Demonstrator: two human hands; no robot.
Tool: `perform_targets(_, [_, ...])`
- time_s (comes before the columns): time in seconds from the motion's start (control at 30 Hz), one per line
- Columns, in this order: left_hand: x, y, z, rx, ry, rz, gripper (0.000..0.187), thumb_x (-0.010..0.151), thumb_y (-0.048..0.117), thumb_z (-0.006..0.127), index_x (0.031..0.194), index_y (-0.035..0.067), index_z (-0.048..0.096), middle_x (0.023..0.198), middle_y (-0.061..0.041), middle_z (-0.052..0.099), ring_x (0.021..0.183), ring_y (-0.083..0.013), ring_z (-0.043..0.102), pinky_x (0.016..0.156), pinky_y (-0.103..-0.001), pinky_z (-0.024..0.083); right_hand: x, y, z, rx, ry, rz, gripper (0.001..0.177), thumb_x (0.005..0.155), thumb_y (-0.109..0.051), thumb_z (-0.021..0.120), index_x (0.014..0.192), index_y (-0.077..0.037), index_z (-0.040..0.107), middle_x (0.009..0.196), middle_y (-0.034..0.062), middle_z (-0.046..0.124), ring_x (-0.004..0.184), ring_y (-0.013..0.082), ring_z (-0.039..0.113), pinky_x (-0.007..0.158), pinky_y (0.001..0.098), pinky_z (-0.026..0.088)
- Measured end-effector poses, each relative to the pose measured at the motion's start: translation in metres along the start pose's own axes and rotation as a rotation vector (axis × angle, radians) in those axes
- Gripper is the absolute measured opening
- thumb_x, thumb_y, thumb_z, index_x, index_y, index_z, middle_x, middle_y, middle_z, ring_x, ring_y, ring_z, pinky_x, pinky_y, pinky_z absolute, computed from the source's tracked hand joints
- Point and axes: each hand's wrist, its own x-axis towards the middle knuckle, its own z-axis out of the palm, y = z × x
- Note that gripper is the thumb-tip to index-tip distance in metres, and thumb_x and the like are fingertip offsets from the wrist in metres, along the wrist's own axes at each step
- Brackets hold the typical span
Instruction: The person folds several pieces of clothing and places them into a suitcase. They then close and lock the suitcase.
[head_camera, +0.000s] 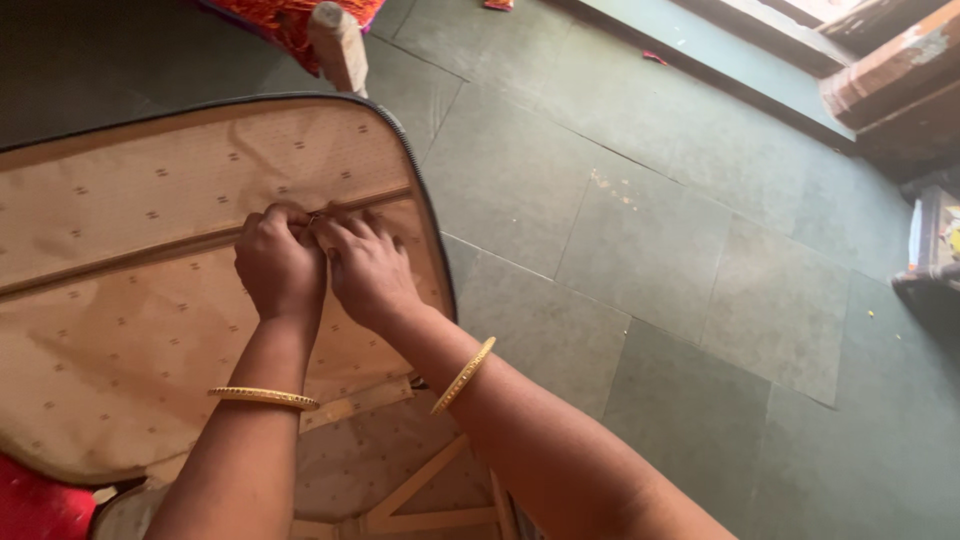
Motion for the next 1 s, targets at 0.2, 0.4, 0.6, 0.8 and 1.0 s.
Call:
perform_targets(0.2, [0.004, -0.033, -0.030, 0.046, 0.035, -0.006, 0.008, 0.082, 0.003, 0.075, 0.089, 0.007, 0.075, 0.091, -0.016, 0.070, 0.080, -0.0359, 0.069, 0.072, -0.046, 0.057, -0.001, -0.016, 0.012, -0.129, -0.058, 0.006, 0.051, 0.096, -0.020, 0.057, 0.146, -0.023, 0.052, 0.168, 0.0020, 0.026, 0.154, 0.0413, 0.016, 0.116, 0.0681, 0.022])
perform_targets(0.4, [0.010, -0.108, -0.080, 0.183, 0.131, -0.014, 0.009, 0.083, 0.002, 0.074, 0.087, 0.009, 0.077, 0.088, -0.015, 0.071, 0.082, -0.0358, 0.070, 0.074, -0.046, 0.058, -0.003, -0.049, 0.030, -0.169, -0.134, 0.022, 0.053, 0.095, -0.017, 0.058, 0.148, -0.023, 0.051, 0.169, 0.0002, 0.018, 0.155, 0.0445, 0.006, 0.115, 0.0743, 0.015])
perform_targets(0.6, [0.010, -0.196, -0.133, 0.263, 0.198, -0.083, 0.009, 0.085, 0.002, 0.074, 0.090, 0.009, 0.078, 0.089, -0.017, 0.071, 0.080, -0.0370, 0.071, 0.072, -0.047, 0.059, -0.011, -0.092, 0.064, -0.169, -0.212, -0.042, 0.051, 0.096, -0.015, 0.058, 0.146, -0.021, 0.051, 0.169, 0.0008, 0.019, 0.156, 0.0429, 0.005, 0.114, 0.0763, 0.014])
perform_targets(0.8, [0.016, -0.277, -0.186, 0.390, 0.233, -0.157, 0.010, 0.082, 0.004, 0.075, 0.088, 0.011, 0.080, 0.085, -0.017, 0.073, 0.078, -0.0368, 0.071, 0.069, -0.046, 0.059, -0.015, -0.131, 0.097, -0.154, -0.253, -0.114, 0.048, 0.098, -0.017, 0.056, 0.146, -0.020, 0.052, 0.168, 0.0005, 0.021, 0.156, 0.0402, 0.007, 0.115, 0.0753, 0.015])
perform_targets(1.0, [0.018, -0.314, -0.213, 0.282, 0.225, -0.245, 0.006, 0.086, 0.008, 0.074, 0.089, 0.011, 0.079, 0.084, -0.014, 0.076, 0.077, -0.0325, 0.073, 0.073, -0.043, 0.059, -0.017, -0.151, 0.108, -0.172, -0.267, -0.157, 0.047, 0.099, -0.017, 0.057, 0.146, -0.020, 0.052, 0.169, 0.0002, 0.020, 0.157, 0.0378, 0.007, 0.118, 0.0728, 0.013])
